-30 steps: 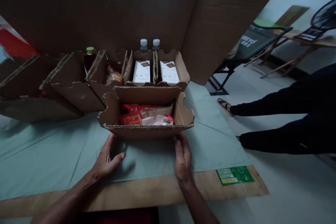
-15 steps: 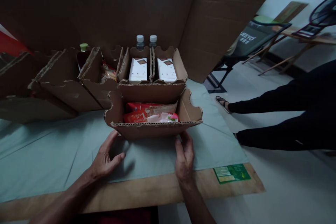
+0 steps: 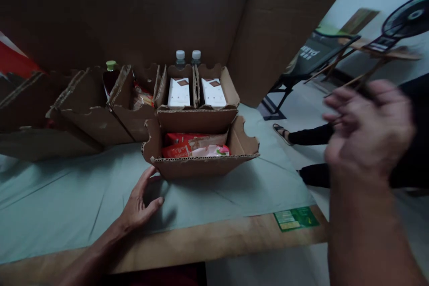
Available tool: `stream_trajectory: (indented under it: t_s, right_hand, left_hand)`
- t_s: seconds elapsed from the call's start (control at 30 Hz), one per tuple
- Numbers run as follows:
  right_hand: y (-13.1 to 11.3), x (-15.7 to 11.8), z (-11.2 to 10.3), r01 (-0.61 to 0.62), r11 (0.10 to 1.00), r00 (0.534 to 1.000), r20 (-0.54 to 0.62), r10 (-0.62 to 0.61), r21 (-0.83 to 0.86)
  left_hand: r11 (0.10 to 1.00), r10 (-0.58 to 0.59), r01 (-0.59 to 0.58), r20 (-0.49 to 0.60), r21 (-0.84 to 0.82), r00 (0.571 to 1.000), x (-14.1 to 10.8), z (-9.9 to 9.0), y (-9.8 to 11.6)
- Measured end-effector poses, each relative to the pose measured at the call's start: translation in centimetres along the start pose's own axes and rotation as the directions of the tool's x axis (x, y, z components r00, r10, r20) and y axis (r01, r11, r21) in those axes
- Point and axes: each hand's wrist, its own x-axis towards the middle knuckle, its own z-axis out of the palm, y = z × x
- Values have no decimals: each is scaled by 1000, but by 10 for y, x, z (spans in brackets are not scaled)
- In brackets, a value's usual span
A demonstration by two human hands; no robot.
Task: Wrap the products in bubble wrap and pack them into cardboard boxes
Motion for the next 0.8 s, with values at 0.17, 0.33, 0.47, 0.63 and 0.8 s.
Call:
stream_trajectory:
  t_s: [0.17, 0.33, 0.47, 0.63, 0.8]
  right_hand:
    - [43, -114, 70, -347, 938, 919, 207, 337, 15]
    - [76, -170, 94, -434, 898, 880, 249, 405, 71]
    - [72, -179, 95, -390, 920, 907, 189, 376, 40]
    - [71, -194, 101, -397, 917, 917, 70, 394, 33]
    - [71, -192, 108, -371, 924, 927, 84, 365, 89]
  left_hand:
    - [1000, 6, -6, 16, 3, 1000, -1, -1, 1]
    - [998, 5, -9, 64, 61, 998, -6, 1, 2]
    - [996, 38, -44, 75, 78, 996, -9, 3, 2]
    - [997, 48, -54, 90, 63, 995, -12, 1, 0]
    - [999, 37, -41, 132, 31, 991, -6, -2, 4]
